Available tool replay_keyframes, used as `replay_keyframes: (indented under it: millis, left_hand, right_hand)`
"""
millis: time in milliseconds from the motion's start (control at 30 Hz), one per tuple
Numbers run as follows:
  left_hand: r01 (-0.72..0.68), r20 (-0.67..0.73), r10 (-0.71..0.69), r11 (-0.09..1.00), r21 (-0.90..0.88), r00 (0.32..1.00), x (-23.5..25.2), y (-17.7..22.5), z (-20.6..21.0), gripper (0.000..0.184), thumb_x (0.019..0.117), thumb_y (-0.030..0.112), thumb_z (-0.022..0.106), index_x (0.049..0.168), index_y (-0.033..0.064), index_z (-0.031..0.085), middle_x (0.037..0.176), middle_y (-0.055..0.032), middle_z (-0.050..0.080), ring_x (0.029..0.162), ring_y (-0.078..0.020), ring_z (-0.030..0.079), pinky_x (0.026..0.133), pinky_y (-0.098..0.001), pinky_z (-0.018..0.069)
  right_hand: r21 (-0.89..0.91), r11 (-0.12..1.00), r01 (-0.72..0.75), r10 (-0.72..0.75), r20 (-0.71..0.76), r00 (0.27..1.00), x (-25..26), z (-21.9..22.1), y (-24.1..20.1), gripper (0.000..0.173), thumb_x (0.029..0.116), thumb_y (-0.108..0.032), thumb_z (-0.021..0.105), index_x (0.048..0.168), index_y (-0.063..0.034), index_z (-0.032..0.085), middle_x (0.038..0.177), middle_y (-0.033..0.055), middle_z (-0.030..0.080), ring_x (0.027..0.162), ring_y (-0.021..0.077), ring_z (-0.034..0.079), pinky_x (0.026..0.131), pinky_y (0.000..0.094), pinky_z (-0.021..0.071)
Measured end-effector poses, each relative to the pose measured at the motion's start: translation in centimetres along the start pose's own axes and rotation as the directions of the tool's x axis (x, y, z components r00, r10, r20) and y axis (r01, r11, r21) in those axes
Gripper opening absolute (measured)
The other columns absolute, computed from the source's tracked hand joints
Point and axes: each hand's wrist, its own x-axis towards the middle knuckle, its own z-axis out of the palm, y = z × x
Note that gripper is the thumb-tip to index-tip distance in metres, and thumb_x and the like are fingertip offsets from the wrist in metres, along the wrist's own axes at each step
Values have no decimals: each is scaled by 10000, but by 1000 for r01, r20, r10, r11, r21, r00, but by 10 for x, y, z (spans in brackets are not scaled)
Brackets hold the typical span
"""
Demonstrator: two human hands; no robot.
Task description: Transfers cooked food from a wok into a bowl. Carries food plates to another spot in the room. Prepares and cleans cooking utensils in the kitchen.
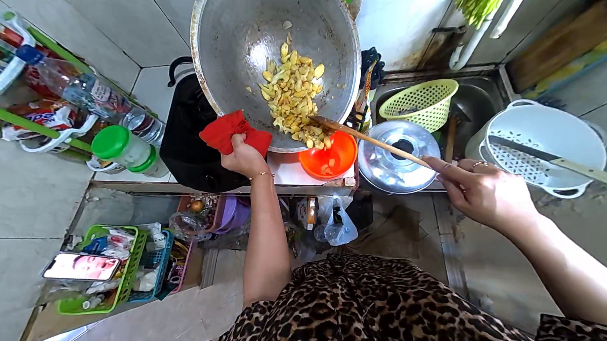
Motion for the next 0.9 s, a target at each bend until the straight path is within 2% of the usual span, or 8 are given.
replay_keyframes:
  millis: [167,300,500,600,667,767,833,900]
  left_hand:
    - [-26,-1,26,1000,14,1000,-1,0,-2,48,843,-17,658,881,10,649,762,-40,657,736,-76,671,707,-267,566]
    - [-36,-1,36,999,15,999,0,1,-3,61,829,-22,662,880,10,648,764,-43,656,736,-80,671,706,-270,567]
    - [-18,-24,18,1000,0,1000,6,2,-6,85,819,-22,675,899,-3,651,784,-57,664,755,-87,677,711,-276,571]
    - [-5,-22,5,1000,-20,1000,7,3,-8,118,825,-27,672,941,-21,650,811,-69,664,771,-96,673,730,-280,571]
    - [-16,-24,15,1000,-27,1000,9,3,-9,109,824,-27,668,929,-14,647,797,-63,662,760,-92,676,719,-277,573]
    - [-25,-34,24,1000,-19,999,11,4,-9,104,814,-28,675,914,-10,652,787,-55,665,752,-81,675,720,-268,568]
    - [-31,-43,30,999,-13,999,12,2,-9,105,806,-32,680,906,-15,654,785,-55,668,752,-74,672,716,-260,564]
    - [-22,-46,21,1000,-15,999,11,2,-8,103,810,-31,678,910,-14,657,793,-57,673,756,-74,675,717,-260,566]
  right_hand:
    - [8,999,53,-52,-86,995,9,-3,-9,448,1005,-193,444,1390,-214,671,867,222,635,772,451,635,540,544,448]
    - [-21,997,76,-77,-86,993,23,4,-22,483,980,-150,480,1414,-283,647,927,228,632,834,461,631,556,533,457]
    - [-51,996,78,-82,-76,994,19,-3,-19,535,948,-74,496,1416,-287,644,973,258,626,883,485,626,590,550,471]
    - [-60,997,52,-55,-49,997,12,-11,-12,521,968,-101,485,1431,-292,630,983,270,622,884,501,619,590,575,463]
    - [-51,998,39,-42,-51,998,8,-18,-9,491,982,-139,464,1417,-278,645,937,259,619,850,495,613,575,576,447]
    - [63,997,-34,35,-21,999,13,-25,-5,432,999,-188,496,1392,-232,669,901,215,625,832,452,622,621,606,457]
    - [179,980,-91,88,22,996,27,-22,-1,408,1024,-178,542,1420,-188,640,986,227,672,876,446,655,706,654,495]
    - [300,943,-146,137,50,989,49,-12,2,398,1053,-162,534,1445,-148,607,1083,248,701,899,442,680,778,673,509]
